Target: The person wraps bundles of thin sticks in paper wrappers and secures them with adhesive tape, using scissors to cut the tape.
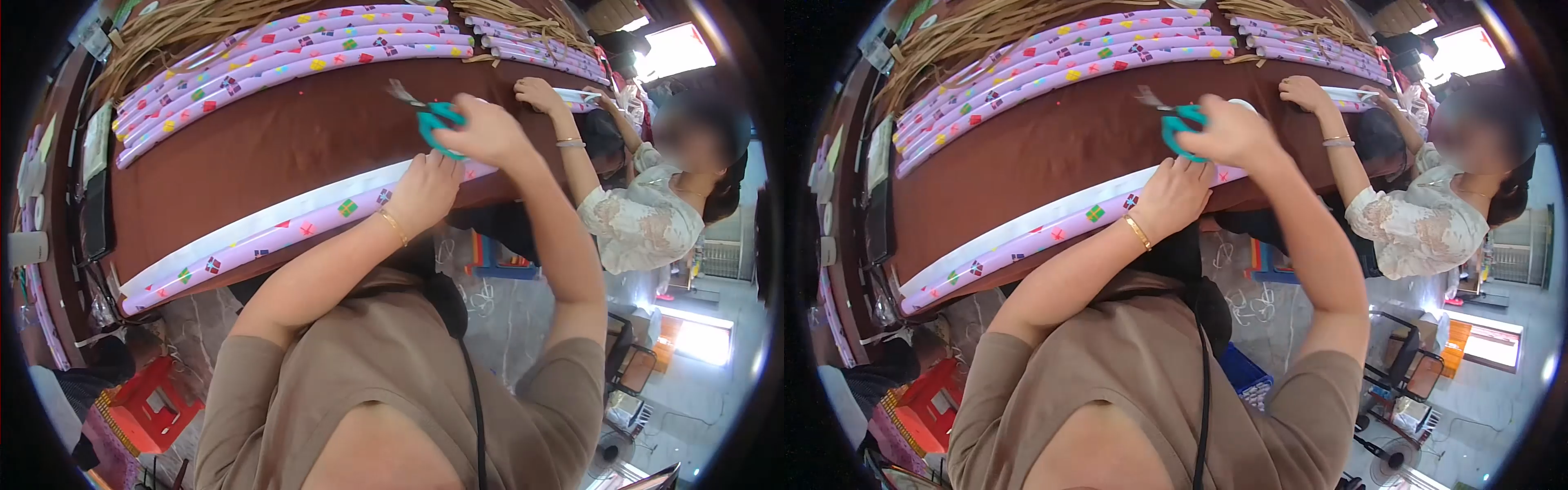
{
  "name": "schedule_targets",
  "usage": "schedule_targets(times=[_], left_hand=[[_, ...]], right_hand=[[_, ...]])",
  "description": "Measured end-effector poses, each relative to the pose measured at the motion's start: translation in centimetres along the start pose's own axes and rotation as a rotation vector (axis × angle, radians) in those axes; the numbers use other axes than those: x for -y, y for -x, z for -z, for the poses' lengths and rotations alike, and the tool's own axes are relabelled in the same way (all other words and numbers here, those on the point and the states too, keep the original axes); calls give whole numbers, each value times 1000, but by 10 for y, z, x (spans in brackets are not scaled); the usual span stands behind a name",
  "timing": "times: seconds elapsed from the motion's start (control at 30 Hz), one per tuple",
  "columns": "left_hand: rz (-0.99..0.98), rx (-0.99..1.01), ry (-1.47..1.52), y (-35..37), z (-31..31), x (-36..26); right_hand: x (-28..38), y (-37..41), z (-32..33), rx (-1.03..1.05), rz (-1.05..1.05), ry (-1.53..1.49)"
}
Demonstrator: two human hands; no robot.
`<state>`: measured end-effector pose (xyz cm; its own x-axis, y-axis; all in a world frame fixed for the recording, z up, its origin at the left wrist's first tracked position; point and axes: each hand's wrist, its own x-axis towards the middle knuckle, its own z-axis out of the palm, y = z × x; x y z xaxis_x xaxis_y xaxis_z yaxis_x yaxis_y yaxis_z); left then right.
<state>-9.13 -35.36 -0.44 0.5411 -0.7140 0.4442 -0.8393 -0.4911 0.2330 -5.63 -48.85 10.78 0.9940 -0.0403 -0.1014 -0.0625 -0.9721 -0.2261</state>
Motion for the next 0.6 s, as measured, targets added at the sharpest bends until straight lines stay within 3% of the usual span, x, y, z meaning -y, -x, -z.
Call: schedule_targets(times=[0.23,0.6], left_hand=[[-9,-75,-21,0,-1,1],[-3,-65,-49,1,2,0]], right_hand=[[-85,71,40,111,-279,27],[-96,60,44,305,-402,-4]])
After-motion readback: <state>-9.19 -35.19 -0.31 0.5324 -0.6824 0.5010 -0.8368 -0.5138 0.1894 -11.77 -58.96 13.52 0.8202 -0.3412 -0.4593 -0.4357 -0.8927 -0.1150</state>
